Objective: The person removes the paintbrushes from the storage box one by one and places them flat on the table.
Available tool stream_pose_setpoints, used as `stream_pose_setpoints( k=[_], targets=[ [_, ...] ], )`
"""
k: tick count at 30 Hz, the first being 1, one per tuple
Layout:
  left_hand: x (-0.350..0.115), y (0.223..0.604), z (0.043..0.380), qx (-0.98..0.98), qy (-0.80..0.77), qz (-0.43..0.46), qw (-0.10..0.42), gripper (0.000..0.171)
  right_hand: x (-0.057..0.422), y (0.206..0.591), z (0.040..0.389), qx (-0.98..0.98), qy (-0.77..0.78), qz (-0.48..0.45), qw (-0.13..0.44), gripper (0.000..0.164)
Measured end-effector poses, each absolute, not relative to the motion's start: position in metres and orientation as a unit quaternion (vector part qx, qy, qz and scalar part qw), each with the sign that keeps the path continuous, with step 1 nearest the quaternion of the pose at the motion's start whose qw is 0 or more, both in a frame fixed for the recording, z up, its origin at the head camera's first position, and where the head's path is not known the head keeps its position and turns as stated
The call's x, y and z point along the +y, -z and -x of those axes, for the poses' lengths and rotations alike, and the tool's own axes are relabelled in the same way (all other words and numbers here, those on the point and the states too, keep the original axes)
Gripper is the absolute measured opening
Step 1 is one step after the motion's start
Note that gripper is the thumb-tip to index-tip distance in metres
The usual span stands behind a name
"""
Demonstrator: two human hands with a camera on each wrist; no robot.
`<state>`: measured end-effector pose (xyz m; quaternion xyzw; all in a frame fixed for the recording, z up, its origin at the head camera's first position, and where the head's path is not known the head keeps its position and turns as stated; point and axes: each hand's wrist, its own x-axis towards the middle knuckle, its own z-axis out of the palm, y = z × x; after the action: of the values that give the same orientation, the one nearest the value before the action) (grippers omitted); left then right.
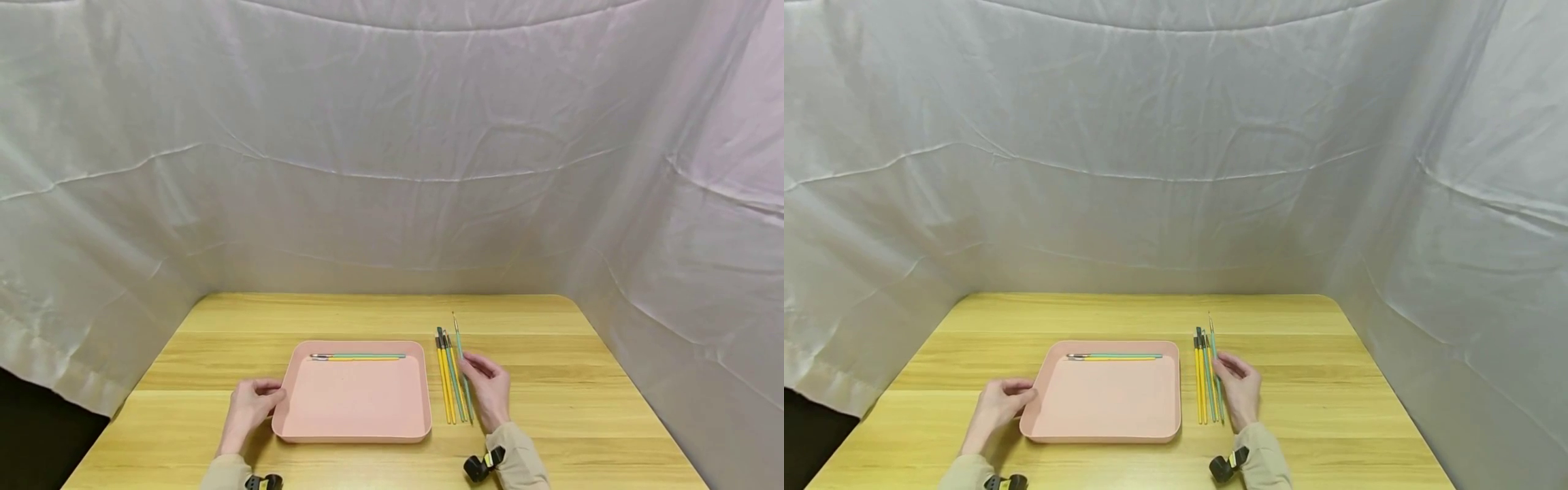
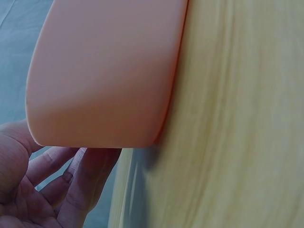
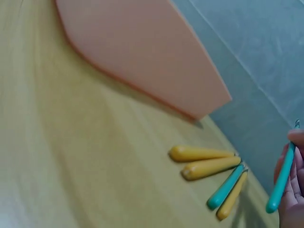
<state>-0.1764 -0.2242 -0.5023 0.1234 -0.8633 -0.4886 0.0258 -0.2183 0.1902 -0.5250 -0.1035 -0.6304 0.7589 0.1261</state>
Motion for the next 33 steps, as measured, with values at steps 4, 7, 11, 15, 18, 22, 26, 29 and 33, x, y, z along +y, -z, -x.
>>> stream_pose_setpoints(
  k=[4, 7, 11, 15, 18, 22, 26, 29, 33],
  targets=[
    [-0.224, 0.503, 0.177, -0.862, 0.491, -0.125, 0.022, 0.03, 0.192, 0.531, 0.218, -0.65, -0.737, 0.12, 0.138, 0.038],
    [-0.224, 0.503, 0.177, -0.862, 0.491, -0.126, 0.02, 0.03, 0.193, 0.534, 0.218, -0.665, -0.724, 0.129, 0.134, 0.04],
    [-0.224, 0.503, 0.176, -0.862, 0.49, -0.124, 0.02, 0.03, 0.195, 0.537, 0.22, -0.685, -0.703, 0.134, 0.135, 0.037],
    [-0.223, 0.502, 0.176, -0.861, 0.494, -0.124, 0.02, 0.03, 0.197, 0.54, 0.223, -0.726, -0.659, 0.128, 0.147, 0.031],
    [-0.223, 0.503, 0.176, -0.855, 0.502, -0.126, 0.019, 0.03, 0.199, 0.542, 0.224, -0.771, -0.608, 0.117, 0.146, 0.025],
    [-0.223, 0.503, 0.176, -0.852, 0.508, -0.127, 0.019, 0.03, 0.201, 0.543, 0.225, -0.814, -0.555, 0.102, 0.139, 0.022],
    [-0.223, 0.503, 0.176, -0.852, 0.508, -0.127, 0.017, 0.03, 0.201, 0.545, 0.226, -0.831, -0.529, 0.089, 0.146, 0.02],
    [-0.223, 0.503, 0.176, -0.849, 0.512, -0.128, 0.016, 0.03, 0.201, 0.547, 0.227, -0.842, -0.509, 0.077, 0.16, 0.018],
    [-0.223, 0.502, 0.176, -0.847, 0.515, -0.129, 0.017, 0.03, 0.2, 0.55, 0.229, -0.853, -0.486, 0.068, 0.179, 0.016]
  ],
)
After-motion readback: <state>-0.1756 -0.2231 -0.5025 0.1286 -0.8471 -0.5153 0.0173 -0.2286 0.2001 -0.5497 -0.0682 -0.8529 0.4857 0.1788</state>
